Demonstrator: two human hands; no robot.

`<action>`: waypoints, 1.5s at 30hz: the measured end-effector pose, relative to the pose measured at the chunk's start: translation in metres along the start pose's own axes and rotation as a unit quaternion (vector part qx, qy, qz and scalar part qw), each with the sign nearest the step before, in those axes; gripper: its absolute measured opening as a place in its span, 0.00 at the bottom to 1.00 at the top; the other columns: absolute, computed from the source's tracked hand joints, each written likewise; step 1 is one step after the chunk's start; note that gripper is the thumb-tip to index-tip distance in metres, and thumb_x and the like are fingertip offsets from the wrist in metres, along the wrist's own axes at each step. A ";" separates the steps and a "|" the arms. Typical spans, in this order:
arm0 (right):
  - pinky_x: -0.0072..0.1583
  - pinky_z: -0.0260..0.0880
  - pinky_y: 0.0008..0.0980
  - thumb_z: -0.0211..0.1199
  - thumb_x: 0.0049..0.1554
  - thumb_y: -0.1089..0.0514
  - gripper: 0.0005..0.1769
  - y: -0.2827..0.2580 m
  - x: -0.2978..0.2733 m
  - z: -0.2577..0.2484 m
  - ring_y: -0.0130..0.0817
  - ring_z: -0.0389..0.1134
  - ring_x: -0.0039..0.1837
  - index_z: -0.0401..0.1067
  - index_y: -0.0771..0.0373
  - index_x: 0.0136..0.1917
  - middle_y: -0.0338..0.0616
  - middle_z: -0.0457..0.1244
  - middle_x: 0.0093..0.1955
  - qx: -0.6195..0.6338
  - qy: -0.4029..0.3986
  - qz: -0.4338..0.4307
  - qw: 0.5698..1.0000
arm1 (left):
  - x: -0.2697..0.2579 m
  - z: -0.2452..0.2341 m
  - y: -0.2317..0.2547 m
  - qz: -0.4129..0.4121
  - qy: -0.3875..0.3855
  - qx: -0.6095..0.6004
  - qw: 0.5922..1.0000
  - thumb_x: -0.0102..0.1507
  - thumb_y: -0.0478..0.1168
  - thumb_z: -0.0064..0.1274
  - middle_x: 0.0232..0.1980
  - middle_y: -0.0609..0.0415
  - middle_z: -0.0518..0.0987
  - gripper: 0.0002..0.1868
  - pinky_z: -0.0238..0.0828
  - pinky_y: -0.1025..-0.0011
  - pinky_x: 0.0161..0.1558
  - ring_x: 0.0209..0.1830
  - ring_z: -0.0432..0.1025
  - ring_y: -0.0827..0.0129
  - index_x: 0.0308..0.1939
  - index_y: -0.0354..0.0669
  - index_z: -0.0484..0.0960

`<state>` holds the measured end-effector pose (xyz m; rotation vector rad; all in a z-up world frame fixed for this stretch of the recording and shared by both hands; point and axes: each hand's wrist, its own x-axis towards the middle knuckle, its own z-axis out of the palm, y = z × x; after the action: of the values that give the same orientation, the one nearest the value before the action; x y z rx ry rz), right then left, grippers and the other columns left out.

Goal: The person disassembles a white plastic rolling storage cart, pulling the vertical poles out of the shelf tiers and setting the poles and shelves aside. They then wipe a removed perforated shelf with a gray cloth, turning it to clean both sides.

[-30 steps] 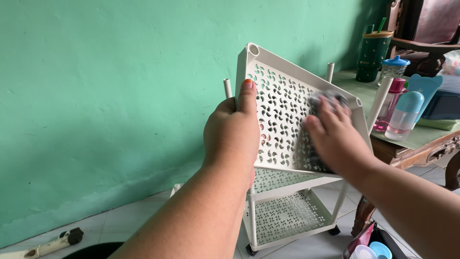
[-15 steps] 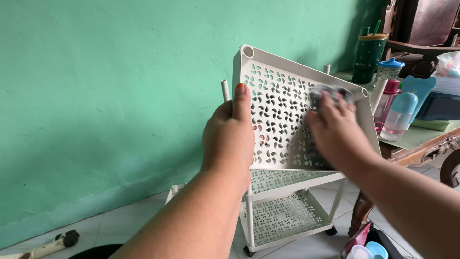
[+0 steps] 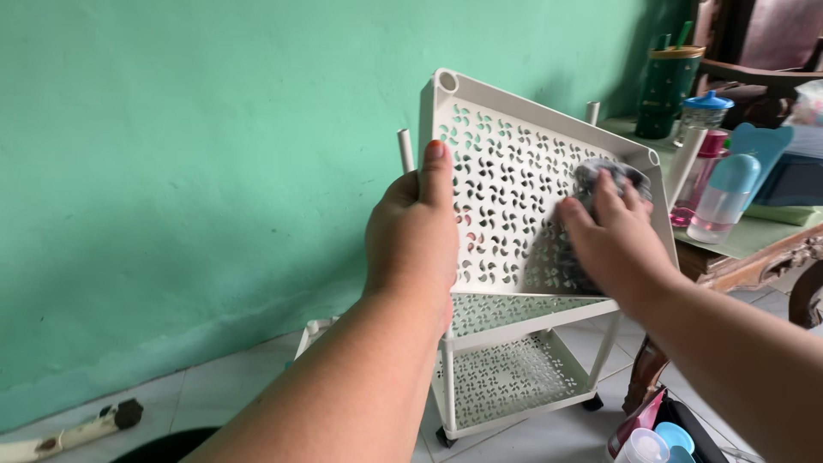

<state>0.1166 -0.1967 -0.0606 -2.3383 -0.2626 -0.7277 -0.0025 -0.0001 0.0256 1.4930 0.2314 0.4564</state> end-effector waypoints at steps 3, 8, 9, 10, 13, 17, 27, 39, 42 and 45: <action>0.71 0.61 0.42 0.57 0.60 0.53 0.29 -0.037 -0.015 0.000 0.51 0.62 0.72 0.64 0.59 0.74 0.60 0.60 0.74 0.065 0.005 -0.214 0.975 | 0.003 -0.004 0.009 -0.068 0.015 0.118 0.991 0.66 0.68 0.40 0.45 0.46 0.85 0.36 0.75 0.57 0.47 0.44 0.78 0.58 0.50 0.40 0.86; 0.45 0.78 0.34 0.60 0.66 0.57 0.17 -0.079 -0.006 -0.061 0.33 0.73 0.43 0.78 0.49 0.67 0.49 0.73 0.51 0.144 0.032 -0.032 0.989 | 0.023 -0.023 0.027 -0.085 -0.047 0.122 0.988 0.62 0.69 0.47 0.65 0.47 0.75 0.37 0.61 0.44 0.62 0.65 0.66 0.51 0.65 0.51 0.78; 0.47 0.75 0.26 0.59 0.68 0.60 0.17 -0.079 0.002 -0.073 0.23 0.71 0.46 0.77 0.51 0.68 0.40 0.71 0.55 0.139 0.125 -0.086 0.979 | 0.025 -0.026 0.026 -0.075 -0.070 0.132 0.986 0.64 0.70 0.48 0.68 0.44 0.73 0.37 0.59 0.41 0.64 0.68 0.63 0.47 0.68 0.51 0.77; 0.48 0.74 0.27 0.58 0.67 0.59 0.16 -0.076 0.009 -0.078 0.24 0.71 0.46 0.76 0.53 0.67 0.41 0.71 0.54 0.202 0.110 -0.071 0.971 | 0.027 -0.025 0.026 -0.061 -0.101 0.144 0.983 0.65 0.70 0.49 0.71 0.42 0.71 0.38 0.57 0.39 0.65 0.71 0.60 0.44 0.70 0.52 0.77; 0.51 0.71 0.33 0.57 0.67 0.54 0.16 -0.052 0.022 -0.082 0.31 0.70 0.49 0.75 0.58 0.65 0.44 0.70 0.53 0.251 0.087 -0.083 0.960 | 0.022 -0.016 0.018 -0.042 -0.143 0.188 0.971 0.60 0.70 0.50 0.60 0.47 0.82 0.35 0.69 0.49 0.59 0.60 0.74 0.54 0.61 0.53 0.81; 0.56 0.69 0.42 0.53 0.70 0.45 0.22 -0.022 0.013 -0.054 0.48 0.70 0.55 0.74 0.64 0.62 0.53 0.69 0.54 0.066 0.103 -0.174 0.977 | 0.014 -0.010 0.005 0.040 -0.173 0.176 0.968 0.59 0.65 0.51 0.47 0.49 0.88 0.33 0.77 0.62 0.49 0.47 0.81 0.62 0.52 0.43 0.87; 0.57 0.66 0.51 0.50 0.72 0.46 0.23 -0.007 -0.006 -0.046 0.61 0.67 0.56 0.75 0.67 0.55 0.59 0.67 0.51 -0.037 0.099 -0.163 0.981 | 0.014 -0.019 0.002 -0.003 -0.148 0.132 0.980 0.59 0.63 0.51 0.37 0.52 0.87 0.29 0.80 0.62 0.41 0.35 0.82 0.64 0.46 0.43 0.86; 0.57 0.67 0.51 0.63 0.62 0.56 0.13 0.023 -0.021 -0.048 0.59 0.66 0.56 0.71 0.67 0.54 0.56 0.66 0.52 -0.099 0.092 -0.185 0.973 | 0.017 -0.011 0.007 0.027 -0.138 0.103 0.985 0.59 0.62 0.53 0.36 0.51 0.87 0.28 0.79 0.64 0.36 0.32 0.80 0.66 0.43 0.40 0.87; 0.57 0.68 0.50 0.64 0.64 0.56 0.12 0.017 -0.013 -0.047 0.59 0.67 0.56 0.71 0.67 0.56 0.56 0.66 0.54 -0.075 0.126 -0.219 0.965 | 0.014 -0.010 0.004 0.008 -0.149 0.131 0.980 0.59 0.63 0.50 0.36 0.52 0.87 0.28 0.80 0.64 0.36 0.31 0.81 0.65 0.44 0.43 0.86; 0.57 0.68 0.49 0.63 0.65 0.57 0.14 0.004 -0.002 -0.049 0.60 0.66 0.58 0.69 0.69 0.57 0.57 0.65 0.56 -0.022 0.140 -0.268 0.953 | 0.005 0.004 -0.002 0.054 -0.150 0.231 0.960 0.61 0.65 0.49 0.37 0.53 0.86 0.30 0.78 0.65 0.39 0.35 0.80 0.67 0.46 0.45 0.88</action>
<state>0.0954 -0.2315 -0.0339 -2.1778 -0.7775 -1.3212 0.0034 -0.0014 0.0245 2.0172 0.0142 0.2637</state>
